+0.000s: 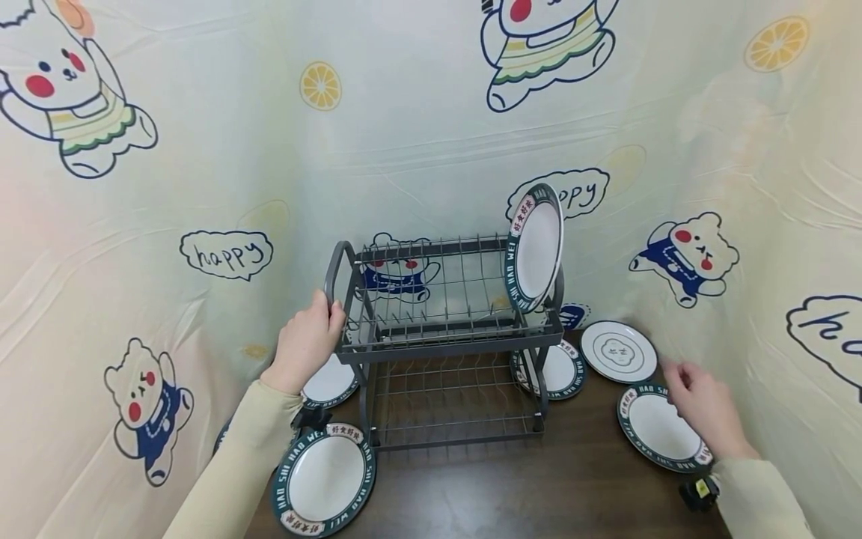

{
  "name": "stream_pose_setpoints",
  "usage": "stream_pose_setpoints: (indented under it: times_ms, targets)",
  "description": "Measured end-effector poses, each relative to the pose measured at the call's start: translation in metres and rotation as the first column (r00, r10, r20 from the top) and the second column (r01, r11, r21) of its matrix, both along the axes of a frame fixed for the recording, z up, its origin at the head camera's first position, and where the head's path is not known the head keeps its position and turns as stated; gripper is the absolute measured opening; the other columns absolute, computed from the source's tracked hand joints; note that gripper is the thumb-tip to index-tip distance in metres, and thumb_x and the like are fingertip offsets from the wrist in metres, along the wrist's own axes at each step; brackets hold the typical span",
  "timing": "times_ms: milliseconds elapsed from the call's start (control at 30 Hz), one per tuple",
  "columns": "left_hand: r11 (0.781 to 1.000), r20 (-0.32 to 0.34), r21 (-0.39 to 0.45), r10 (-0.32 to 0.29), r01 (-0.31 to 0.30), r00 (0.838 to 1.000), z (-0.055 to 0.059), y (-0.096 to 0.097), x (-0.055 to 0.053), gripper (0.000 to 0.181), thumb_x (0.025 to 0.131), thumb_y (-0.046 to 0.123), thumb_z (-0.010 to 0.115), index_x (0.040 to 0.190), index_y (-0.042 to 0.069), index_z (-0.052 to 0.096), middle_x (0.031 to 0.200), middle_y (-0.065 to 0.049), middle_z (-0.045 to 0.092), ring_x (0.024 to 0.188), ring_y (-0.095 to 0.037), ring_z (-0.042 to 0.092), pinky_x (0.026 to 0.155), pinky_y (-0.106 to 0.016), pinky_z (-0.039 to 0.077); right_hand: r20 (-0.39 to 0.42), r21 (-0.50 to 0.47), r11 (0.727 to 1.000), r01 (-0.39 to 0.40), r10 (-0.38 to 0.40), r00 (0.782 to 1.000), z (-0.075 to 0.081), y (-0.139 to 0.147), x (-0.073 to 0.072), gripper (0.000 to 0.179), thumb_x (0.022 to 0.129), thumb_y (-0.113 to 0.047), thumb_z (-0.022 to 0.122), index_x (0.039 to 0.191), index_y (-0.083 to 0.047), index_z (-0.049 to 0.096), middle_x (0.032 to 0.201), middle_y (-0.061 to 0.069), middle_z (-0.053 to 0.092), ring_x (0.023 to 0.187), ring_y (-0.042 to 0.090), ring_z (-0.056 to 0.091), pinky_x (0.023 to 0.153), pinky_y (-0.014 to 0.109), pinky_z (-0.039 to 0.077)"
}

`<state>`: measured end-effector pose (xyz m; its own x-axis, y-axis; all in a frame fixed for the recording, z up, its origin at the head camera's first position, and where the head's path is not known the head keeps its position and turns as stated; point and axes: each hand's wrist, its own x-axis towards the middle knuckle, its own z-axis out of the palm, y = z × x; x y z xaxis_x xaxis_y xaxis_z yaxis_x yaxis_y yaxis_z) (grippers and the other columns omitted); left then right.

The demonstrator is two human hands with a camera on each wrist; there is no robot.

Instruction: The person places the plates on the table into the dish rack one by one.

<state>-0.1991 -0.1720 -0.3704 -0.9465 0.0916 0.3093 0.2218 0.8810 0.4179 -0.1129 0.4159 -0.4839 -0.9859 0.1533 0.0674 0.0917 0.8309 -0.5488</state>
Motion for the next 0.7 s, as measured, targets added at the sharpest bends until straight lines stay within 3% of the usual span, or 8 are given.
stream_pose_setpoints:
  times_ms: [500,700]
  targets:
    - [0.999,0.034,0.040,0.010,-0.012,0.999,0.001,0.000,0.002,0.025,0.111,0.026,0.041,0.096,0.007,0.045,0.062,-0.004,0.045,0.045,-0.020,0.044,0.043,-0.031,0.035,0.005,-0.014,1.000,0.019,-0.019,1.000,-0.031,0.008,0.012,0.049,0.112,-0.034,0.037,0.083,-0.005,0.063,0.068,0.003,0.063,0.055,0.015,0.053,0.050,0.031,0.042]
    - [0.999,0.033,0.050,0.004,-0.005,0.999,0.002,0.000,0.002,0.027,0.112,0.028,0.040,0.096,0.006,0.045,0.064,-0.004,0.046,0.046,-0.020,0.045,0.043,-0.031,0.036,0.086,-0.035,0.999,0.021,-0.018,0.996,-0.047,0.015,0.016,0.052,0.113,-0.037,0.033,0.085,-0.004,0.062,0.070,0.004,0.064,0.056,0.017,0.054,0.050,0.033,0.043]
